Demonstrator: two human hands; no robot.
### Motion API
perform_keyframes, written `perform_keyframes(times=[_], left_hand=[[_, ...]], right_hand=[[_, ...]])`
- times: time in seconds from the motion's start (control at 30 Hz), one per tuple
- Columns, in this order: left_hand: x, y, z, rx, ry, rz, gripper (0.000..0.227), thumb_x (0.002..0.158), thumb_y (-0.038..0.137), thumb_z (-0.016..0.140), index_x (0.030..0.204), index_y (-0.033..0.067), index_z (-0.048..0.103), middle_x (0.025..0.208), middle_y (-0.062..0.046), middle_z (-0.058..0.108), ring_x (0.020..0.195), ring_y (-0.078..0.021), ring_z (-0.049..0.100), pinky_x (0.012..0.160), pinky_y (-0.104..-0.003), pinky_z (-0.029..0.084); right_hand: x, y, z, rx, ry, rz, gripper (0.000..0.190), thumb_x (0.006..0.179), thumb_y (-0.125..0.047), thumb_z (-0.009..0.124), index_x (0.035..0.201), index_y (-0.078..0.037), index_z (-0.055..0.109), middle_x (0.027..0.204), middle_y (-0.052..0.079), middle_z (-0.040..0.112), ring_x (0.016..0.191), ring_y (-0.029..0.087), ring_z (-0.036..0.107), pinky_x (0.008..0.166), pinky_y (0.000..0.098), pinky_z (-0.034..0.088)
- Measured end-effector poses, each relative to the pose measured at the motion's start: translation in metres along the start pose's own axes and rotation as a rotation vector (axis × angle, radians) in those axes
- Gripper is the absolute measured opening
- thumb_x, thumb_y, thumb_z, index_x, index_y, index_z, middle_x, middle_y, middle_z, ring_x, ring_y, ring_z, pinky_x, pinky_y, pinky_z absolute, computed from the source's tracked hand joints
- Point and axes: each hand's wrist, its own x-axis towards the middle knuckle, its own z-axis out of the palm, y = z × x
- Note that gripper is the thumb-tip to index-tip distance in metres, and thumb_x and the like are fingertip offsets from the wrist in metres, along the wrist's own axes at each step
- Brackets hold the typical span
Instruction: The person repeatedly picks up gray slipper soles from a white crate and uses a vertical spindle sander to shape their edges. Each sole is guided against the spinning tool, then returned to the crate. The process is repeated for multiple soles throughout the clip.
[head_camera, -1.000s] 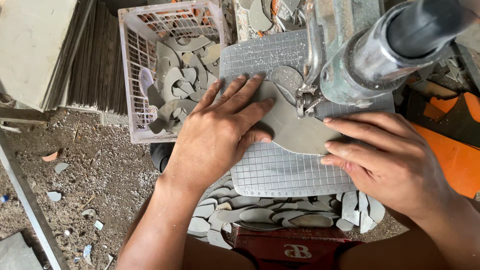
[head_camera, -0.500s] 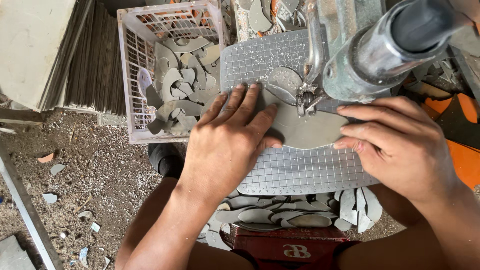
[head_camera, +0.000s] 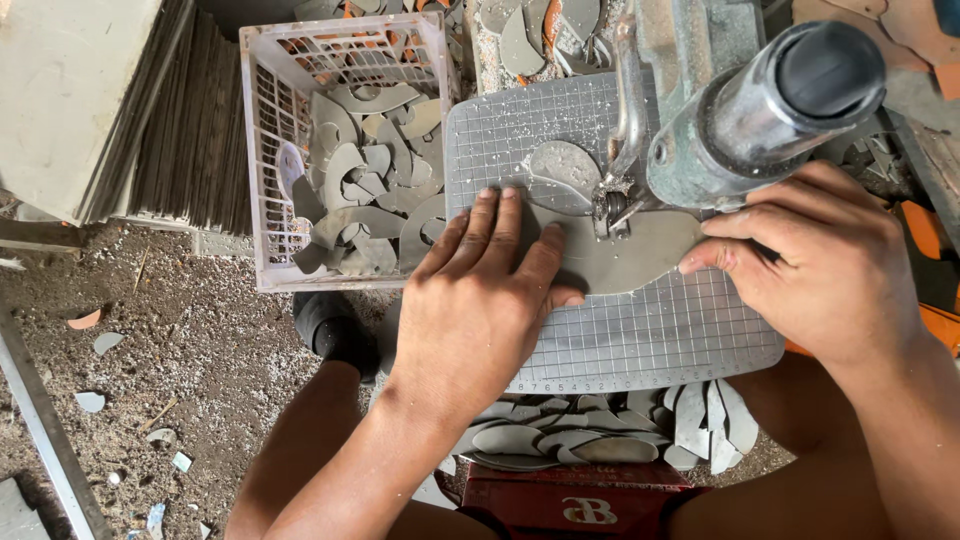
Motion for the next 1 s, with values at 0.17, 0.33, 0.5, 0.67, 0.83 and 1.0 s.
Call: perform_keyframes(times=[0.17,0.33,0.5,0.67,0.83,1.0], left_hand=[[-0.001,0.007,0.002,-0.021,0.006,-0.022,0.047,0.089,0.046,0.069,0.117,0.0077,0.072,0.131,-0.03,0.066,0.126,-0.0399,0.065,0.105,-0.049,0.052],[-0.001,0.014,0.006,-0.054,-0.002,-0.037,0.046,0.092,0.044,0.07,0.117,0.0053,0.072,0.131,-0.028,0.066,0.127,-0.0408,0.064,0.107,-0.052,0.049],[-0.002,0.018,0.008,-0.098,0.015,-0.035,0.04,0.096,0.038,0.069,0.119,0.005,0.072,0.132,-0.028,0.067,0.13,-0.0415,0.063,0.111,-0.051,0.048],[-0.001,0.022,0.012,-0.114,0.032,-0.05,0.039,0.097,0.038,0.069,0.118,0.0049,0.072,0.132,-0.027,0.067,0.13,-0.0412,0.063,0.112,-0.051,0.047],[-0.001,0.03,0.019,-0.149,0.062,-0.073,0.038,0.099,0.036,0.069,0.115,0.0013,0.07,0.132,-0.027,0.068,0.129,-0.0382,0.064,0.112,-0.052,0.047],[0.003,0.038,0.023,-0.161,0.079,-0.099,0.037,0.098,0.034,0.07,0.111,-0.0012,0.068,0.133,-0.026,0.067,0.131,-0.0379,0.063,0.114,-0.051,0.047]], right_hand=[[0.011,-0.001,-0.004,0.017,0.044,-0.075,0.024,0.07,-0.018,0.089,0.085,-0.005,0.076,0.094,0.005,0.075,0.094,0.021,0.07,0.083,0.0361,0.057],[0.021,0.0,-0.005,0.021,0.049,-0.066,0.012,0.077,-0.006,0.085,0.086,-0.007,0.078,0.093,0.003,0.075,0.085,0.02,0.07,0.075,0.0349,0.056],[0.022,0.011,-0.001,0.017,0.088,-0.084,0.013,0.081,-0.005,0.087,0.089,-0.007,0.078,0.091,0.005,0.074,0.079,0.023,0.07,0.069,0.0362,0.055],[0.016,0.03,0.01,0.017,0.128,-0.073,0.015,0.087,-0.004,0.086,0.095,-0.002,0.074,0.094,0.009,0.073,0.083,0.028,0.071,0.072,0.0376,0.056],[0.017,0.044,0.02,-0.046,0.129,-0.019,0.011,0.091,0.003,0.077,0.087,0.001,0.067,0.092,0.014,0.072,0.085,0.034,0.072,0.075,0.04,0.057],[0.022,0.044,0.023,-0.066,0.133,0.03,0.01,0.088,0.003,0.075,0.089,0.002,0.065,0.09,0.017,0.071,0.086,0.036,0.072,0.075,0.0431,0.058]])
